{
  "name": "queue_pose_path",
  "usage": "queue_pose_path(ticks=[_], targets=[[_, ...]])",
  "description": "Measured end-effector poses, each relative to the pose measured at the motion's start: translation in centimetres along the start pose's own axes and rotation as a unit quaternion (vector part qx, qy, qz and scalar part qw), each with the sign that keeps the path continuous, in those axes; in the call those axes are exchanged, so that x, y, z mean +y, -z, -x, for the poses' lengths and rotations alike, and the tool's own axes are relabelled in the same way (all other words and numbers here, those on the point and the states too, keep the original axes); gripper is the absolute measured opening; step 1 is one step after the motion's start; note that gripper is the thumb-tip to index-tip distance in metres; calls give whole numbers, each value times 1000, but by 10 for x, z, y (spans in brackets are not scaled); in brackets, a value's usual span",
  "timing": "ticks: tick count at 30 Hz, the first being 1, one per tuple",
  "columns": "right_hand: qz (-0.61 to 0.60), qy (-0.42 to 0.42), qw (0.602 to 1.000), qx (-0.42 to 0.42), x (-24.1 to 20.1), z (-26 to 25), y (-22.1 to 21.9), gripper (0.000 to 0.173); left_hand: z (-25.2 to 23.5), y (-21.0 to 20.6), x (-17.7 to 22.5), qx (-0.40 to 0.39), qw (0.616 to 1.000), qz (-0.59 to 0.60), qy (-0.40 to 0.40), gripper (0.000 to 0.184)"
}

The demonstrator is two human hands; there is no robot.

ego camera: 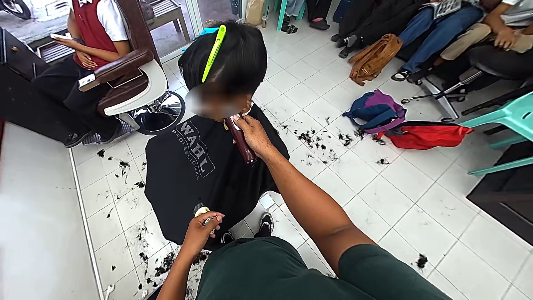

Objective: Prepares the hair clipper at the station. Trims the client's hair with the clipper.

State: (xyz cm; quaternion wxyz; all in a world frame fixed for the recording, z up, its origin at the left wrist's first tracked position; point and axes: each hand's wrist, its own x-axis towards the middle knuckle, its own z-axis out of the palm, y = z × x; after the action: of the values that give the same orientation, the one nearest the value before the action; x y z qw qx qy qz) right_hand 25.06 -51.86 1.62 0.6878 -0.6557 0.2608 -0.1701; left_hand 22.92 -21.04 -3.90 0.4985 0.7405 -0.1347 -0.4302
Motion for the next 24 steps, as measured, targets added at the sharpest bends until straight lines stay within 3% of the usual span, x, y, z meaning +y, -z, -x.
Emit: queue_pose_path(ticks=[10, 13, 15, 20, 24], targets=[[20, 21, 1000, 1, 2, -3, 3, 42, -5, -3, 6, -9, 1000, -6, 2, 16], [11, 37, 997, -60, 6, 7, 8, 44, -7, -5, 9, -16, 1000, -12, -4, 17], [16, -8, 995, -96, 8, 18, 12, 40, -8, -6, 9, -18, 1000, -9, -8, 17], [71, -12, 997, -20, 10, 9, 1, 62, -9, -10, 6, -19, 1000, -7, 1, 17], [59, -10, 998, -7, -3, -1, 2, 48, -9, -10, 6, -17, 1000, -8, -3, 16]])
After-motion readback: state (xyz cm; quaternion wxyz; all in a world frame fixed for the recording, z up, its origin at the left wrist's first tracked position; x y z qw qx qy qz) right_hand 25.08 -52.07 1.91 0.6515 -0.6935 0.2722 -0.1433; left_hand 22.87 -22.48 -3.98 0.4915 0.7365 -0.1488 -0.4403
